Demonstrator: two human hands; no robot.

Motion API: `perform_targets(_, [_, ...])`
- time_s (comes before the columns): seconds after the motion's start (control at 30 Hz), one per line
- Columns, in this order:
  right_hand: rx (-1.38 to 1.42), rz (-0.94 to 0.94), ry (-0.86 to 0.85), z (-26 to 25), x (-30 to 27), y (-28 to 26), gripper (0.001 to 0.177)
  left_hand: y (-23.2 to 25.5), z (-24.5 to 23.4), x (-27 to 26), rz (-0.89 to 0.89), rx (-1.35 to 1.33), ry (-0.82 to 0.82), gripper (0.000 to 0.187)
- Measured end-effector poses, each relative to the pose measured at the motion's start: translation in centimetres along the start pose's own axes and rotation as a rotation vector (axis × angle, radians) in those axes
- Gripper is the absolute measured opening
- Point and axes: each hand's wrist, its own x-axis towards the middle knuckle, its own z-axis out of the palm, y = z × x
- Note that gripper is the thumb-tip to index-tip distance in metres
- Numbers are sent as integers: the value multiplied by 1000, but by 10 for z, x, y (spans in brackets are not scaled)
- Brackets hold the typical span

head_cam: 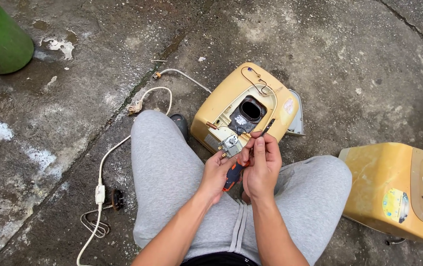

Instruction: The person sits on the floor and uses a screwdriver to disassemble a small electrical component from a beige appliance. They manipulate the component and wires, then place the part back into the appliance's housing.

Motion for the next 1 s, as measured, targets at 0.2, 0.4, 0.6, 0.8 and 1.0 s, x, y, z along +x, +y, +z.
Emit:
perform_targets(0.2, [-90,-75,54,-6,6,12,20,-14,1,-2,6,-32,37,12])
perform_targets(0.4, [-38,-55,39,-10,14,4,19,-15,4,0,38,-55,30,20])
perform_targets(0.6, [23,-57,-88,-22,17,4,17,-20,5,3,39,-52,-3,21])
perform_targets(0.8, [66,-29,-240,-33,26,1,16,-1,9,-14,-3,-37,-17,15])
perform_targets(1.0, [176,1,-115,-23,23,1,17,-4,7,-13,-24,-9,-13,19])
